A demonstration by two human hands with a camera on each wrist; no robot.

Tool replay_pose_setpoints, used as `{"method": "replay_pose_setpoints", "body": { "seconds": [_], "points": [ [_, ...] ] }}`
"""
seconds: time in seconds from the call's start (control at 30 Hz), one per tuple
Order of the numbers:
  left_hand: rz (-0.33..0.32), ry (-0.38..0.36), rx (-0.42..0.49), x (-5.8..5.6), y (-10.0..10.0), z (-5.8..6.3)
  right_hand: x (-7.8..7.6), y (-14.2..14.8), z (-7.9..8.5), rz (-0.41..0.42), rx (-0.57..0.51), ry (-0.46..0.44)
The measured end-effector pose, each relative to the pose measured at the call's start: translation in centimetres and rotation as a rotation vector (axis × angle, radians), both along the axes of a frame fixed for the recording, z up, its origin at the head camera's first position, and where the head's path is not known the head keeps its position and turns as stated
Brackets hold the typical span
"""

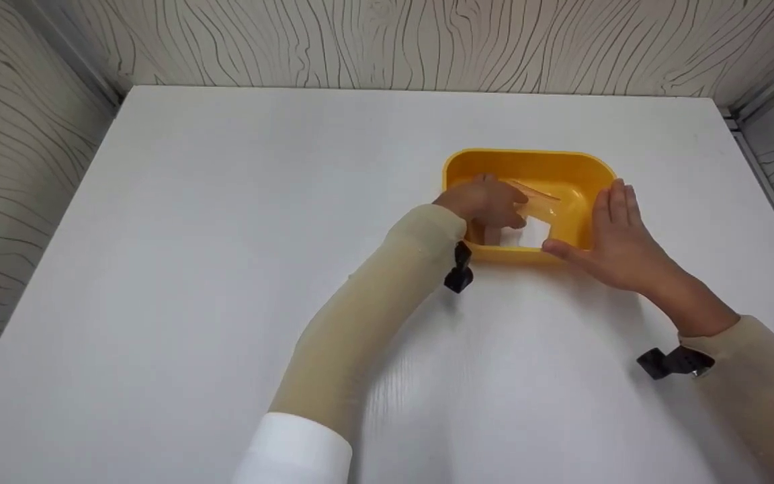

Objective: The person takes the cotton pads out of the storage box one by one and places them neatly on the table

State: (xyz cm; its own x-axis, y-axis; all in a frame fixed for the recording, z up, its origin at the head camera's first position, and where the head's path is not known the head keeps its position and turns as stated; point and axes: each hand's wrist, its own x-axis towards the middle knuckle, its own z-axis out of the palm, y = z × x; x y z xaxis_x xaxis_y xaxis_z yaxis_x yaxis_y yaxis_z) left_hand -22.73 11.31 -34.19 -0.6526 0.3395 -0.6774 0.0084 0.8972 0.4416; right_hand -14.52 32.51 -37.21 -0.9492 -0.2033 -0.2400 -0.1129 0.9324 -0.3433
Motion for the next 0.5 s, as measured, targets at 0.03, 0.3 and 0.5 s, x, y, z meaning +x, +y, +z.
{"method": "replay_pose_setpoints", "body": {
  "seconds": [0.03, 0.3, 0.5],
  "points": [
    [-0.051, 0.016, -0.013, -0.1, 0.1, -0.1, 0.0, 0.0, 0.0, 0.0, -0.001, 0.002],
    [-0.235, 0.112, -0.069, 0.5, 0.2, 0.0, -0.1, 0.1, 0.0, 0.008, 0.007, 0.019],
    [-0.24, 0.21, -0.045, 1.2, -0.3, 0.0, -0.1, 0.1, -0.1, 0.004, 0.006, 0.008]
  ]
}}
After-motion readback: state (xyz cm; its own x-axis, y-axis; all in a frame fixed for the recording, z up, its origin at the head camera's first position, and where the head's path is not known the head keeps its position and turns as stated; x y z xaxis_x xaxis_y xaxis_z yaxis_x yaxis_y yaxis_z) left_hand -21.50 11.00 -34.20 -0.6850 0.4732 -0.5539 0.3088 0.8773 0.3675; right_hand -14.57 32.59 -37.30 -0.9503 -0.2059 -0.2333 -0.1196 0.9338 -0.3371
